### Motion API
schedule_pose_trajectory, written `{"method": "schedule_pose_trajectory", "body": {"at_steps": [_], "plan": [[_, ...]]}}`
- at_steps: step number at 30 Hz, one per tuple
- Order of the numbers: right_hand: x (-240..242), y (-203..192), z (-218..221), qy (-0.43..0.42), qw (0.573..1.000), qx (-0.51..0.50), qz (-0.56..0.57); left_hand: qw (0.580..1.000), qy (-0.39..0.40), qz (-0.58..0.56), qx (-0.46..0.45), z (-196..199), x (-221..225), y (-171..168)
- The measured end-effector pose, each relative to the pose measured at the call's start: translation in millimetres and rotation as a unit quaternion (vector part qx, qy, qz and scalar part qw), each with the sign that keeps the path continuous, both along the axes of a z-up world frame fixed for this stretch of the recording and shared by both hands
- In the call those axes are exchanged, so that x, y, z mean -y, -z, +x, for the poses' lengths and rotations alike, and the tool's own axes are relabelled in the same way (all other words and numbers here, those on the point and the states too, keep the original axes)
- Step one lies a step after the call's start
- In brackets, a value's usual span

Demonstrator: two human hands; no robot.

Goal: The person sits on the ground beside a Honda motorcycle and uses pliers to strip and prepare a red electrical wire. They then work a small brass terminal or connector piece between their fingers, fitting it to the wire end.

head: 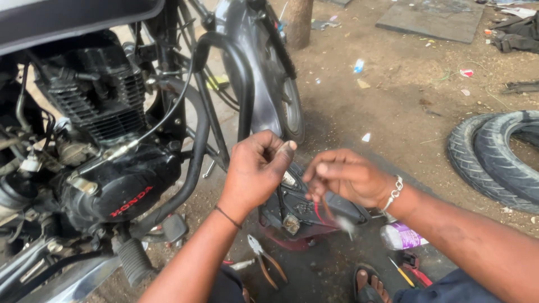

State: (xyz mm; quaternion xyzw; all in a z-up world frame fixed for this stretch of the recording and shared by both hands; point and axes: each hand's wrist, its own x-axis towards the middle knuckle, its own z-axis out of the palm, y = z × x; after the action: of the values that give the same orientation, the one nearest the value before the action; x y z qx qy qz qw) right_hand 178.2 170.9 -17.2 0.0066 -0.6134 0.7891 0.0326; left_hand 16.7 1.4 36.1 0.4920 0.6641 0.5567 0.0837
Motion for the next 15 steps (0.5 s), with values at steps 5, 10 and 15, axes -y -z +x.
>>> {"method": "schedule_pose_trajectory", "body": {"at_steps": [5, 10, 15], "plan": [[13.9, -12.7, -8.1, 0.025, 0.995, -0.026, -0.095, 1.0, 0.012, 0.019, 0.019, -0.5, 8.8, -3.4], [28.2, -25.3, -17.4, 0.02, 0.998, -0.016, -0.057, 1.0, -0.005, 0.025, 0.017, -5.5, 23.9, -12.4], [42.9, -19.1, -25.2, 0.01, 1.0, 0.005, -0.029, 0.999, -0.013, 0.032, 0.01, -10.8, 39.1, -17.4]]}}
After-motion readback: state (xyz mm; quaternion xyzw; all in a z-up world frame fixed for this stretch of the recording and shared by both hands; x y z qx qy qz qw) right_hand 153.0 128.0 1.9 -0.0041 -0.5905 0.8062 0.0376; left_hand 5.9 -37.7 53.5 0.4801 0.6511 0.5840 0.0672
